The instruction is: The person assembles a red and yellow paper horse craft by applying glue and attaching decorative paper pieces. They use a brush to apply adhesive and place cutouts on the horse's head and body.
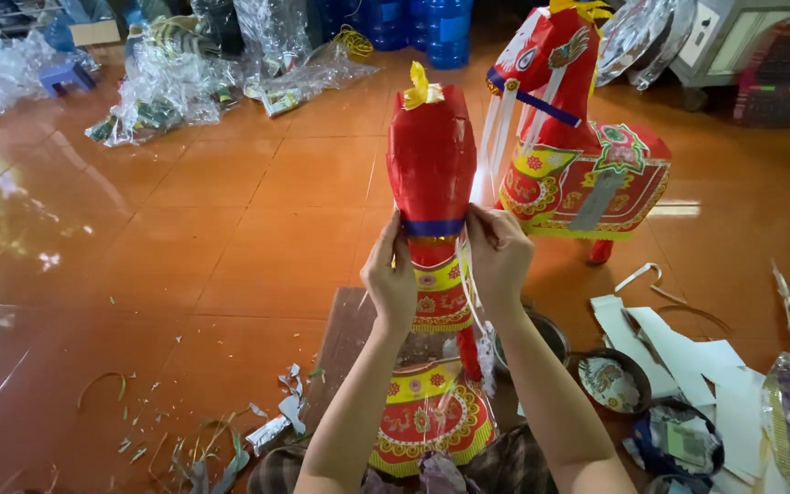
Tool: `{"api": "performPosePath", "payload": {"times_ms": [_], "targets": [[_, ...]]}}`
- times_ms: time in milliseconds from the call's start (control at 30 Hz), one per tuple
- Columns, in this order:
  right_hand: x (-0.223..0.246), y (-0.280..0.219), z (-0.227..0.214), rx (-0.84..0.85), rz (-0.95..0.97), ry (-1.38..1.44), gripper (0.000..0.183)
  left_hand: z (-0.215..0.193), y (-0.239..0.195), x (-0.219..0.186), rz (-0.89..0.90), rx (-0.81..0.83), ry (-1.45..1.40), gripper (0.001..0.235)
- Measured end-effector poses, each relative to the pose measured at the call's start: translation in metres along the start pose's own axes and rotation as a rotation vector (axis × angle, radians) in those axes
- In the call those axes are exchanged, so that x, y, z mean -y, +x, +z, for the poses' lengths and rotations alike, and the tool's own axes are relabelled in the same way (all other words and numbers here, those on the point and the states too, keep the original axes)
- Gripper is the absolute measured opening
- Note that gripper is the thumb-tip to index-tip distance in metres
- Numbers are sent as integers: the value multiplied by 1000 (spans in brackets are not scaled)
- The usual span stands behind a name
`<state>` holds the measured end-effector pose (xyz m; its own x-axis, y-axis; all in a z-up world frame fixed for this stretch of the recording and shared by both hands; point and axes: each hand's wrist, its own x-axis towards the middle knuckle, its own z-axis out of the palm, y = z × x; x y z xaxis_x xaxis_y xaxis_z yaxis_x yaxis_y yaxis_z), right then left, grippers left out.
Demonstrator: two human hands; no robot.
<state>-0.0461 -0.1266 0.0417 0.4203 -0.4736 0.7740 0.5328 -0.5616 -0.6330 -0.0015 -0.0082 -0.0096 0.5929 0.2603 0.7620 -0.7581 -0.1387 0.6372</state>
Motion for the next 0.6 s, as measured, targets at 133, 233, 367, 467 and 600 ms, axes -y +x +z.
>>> {"api": "performPosePath", "payload": {"times_ms": [133, 233, 367, 467, 600], "targets": [[-6, -2, 0, -19, -92, -29, 11, 0, -3, -2, 35, 43, 59, 37], [-6, -3, -2, 26, -62, -9, 12, -1, -7, 4, 65, 108, 143, 42], [-15, -3, -7, 85, 91, 124, 19, -5, -12, 1, 80, 228, 234, 46], [-22, -2, -3, 100, 186, 195, 20, -6, -14, -8, 55, 319, 292, 50], [-28, -2, 1, 112, 234, 236, 22, -11, -9, -21, 17, 436, 258, 56]]}}
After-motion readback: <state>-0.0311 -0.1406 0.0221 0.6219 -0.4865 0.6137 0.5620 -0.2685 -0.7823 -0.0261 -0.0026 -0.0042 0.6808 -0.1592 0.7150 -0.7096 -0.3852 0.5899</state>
